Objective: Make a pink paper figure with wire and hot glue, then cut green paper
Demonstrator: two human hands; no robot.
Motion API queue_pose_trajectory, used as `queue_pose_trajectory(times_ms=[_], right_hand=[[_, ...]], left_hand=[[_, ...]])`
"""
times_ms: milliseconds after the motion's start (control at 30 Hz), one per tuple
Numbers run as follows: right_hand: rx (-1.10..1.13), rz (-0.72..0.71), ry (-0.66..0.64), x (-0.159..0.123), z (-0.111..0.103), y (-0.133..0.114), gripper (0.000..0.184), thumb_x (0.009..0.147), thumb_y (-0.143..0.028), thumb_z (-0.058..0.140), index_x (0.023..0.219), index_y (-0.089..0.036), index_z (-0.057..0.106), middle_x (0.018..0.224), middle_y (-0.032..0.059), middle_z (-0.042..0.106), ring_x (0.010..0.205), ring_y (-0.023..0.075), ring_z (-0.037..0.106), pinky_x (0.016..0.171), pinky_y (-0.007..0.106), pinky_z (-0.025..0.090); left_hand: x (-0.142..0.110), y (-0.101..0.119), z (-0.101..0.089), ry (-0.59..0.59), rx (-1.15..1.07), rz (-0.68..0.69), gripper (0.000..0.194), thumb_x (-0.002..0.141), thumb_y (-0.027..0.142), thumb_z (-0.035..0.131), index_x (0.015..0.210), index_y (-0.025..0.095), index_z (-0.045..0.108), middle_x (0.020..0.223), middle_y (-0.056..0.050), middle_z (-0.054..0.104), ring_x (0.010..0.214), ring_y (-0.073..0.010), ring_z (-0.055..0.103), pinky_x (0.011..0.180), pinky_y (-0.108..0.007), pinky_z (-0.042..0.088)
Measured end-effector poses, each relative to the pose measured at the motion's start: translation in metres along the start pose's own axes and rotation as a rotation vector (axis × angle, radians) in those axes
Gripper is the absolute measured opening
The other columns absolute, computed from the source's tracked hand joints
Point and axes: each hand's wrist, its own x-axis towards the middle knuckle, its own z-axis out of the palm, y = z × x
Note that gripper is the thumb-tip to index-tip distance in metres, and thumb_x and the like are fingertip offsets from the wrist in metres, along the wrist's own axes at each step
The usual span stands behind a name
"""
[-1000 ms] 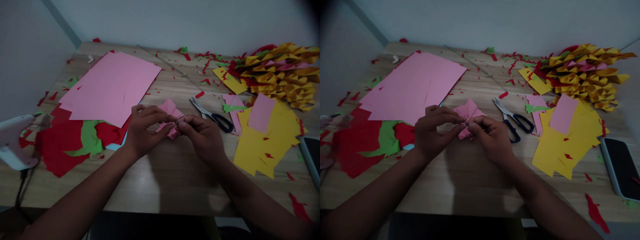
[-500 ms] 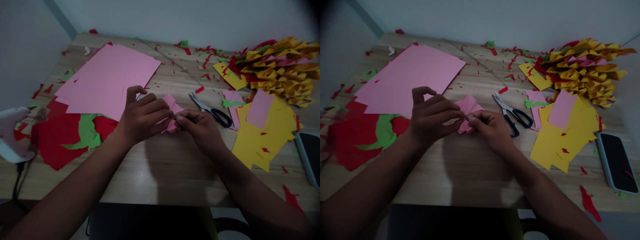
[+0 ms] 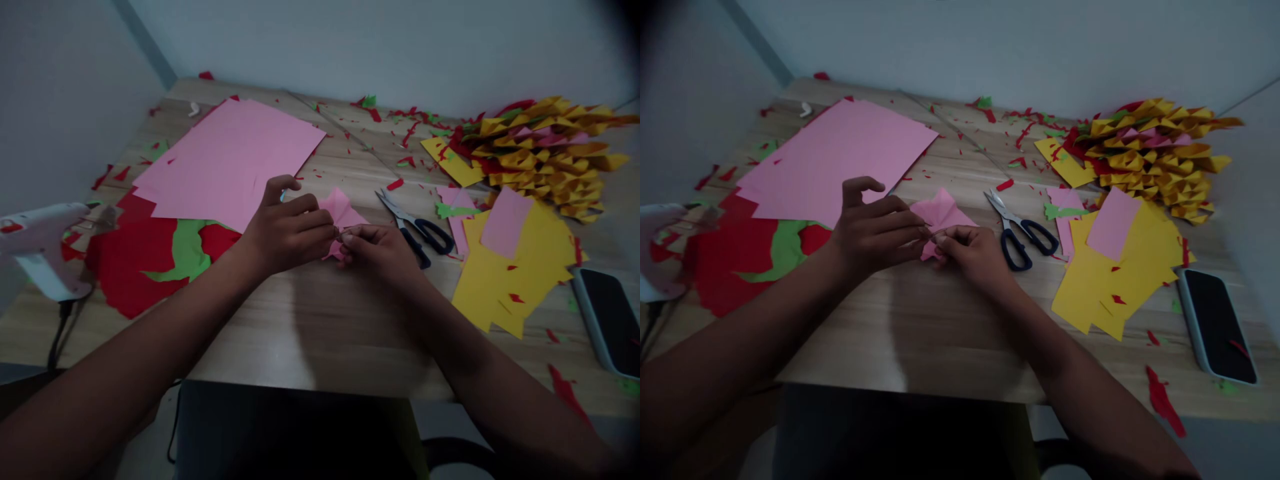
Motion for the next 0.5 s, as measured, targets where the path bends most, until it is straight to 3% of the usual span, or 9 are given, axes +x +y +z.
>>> queue_pose_trajectory(times_ms=[133, 200, 400, 500], right_hand=[[0.059, 0.052, -0.027, 0.0, 0.001, 0.0, 0.027, 0.072, -0.039, 0.079, 0.065, -0.016, 0.068, 0.061, -0.0024, 0.063, 0.055, 0.0099, 0.06, 0.06, 0.025, 0.053], [0.117, 0.072, -0.036, 0.0, 0.001, 0.0, 0.028, 0.07, -0.04, 0.08, 0.065, -0.016, 0.067, 0.061, -0.0025, 0.063, 0.054, 0.0097, 0.059, 0.061, 0.026, 0.054], [0.169, 0.014, 0.073, 0.001, -0.001, 0.0, 0.028, 0.069, -0.04, 0.082, 0.07, -0.015, 0.069, 0.065, -0.0017, 0.065, 0.055, 0.0099, 0.062, 0.058, 0.025, 0.054], [0.159, -0.055, 0.126, 0.001, -0.003, -0.003, 0.028, 0.07, -0.041, 0.082, 0.071, -0.015, 0.069, 0.065, -0.0023, 0.064, 0.054, 0.0103, 0.062, 0.056, 0.025, 0.055]], left_hand=[[-0.001, -0.002, 0.0, -0.016, 0.0, 0.047, 0.009, 0.091, 0.031, 0.062, 0.085, 0.033, 0.069, 0.084, 0.011, 0.073, 0.076, -0.0113, 0.062, 0.104, -0.044, 0.035], [0.0, 0.0, -0.001, -0.025, -0.013, 0.008, 0.01, 0.089, 0.03, 0.063, 0.082, 0.031, 0.069, 0.083, 0.01, 0.074, 0.075, -0.0119, 0.062, 0.102, -0.044, 0.035], [0.019, 0.022, -0.004, 0.002, -0.199, -0.331, 0.008, 0.084, 0.029, 0.065, 0.086, 0.023, 0.07, 0.083, 0.002, 0.075, 0.072, -0.0141, 0.065, 0.094, -0.042, 0.038], [0.036, 0.028, -0.003, 0.028, -0.443, -0.575, 0.014, 0.082, 0.031, 0.067, 0.086, 0.019, 0.071, 0.078, -0.001, 0.073, 0.067, -0.0141, 0.063, 0.075, -0.034, 0.046]])
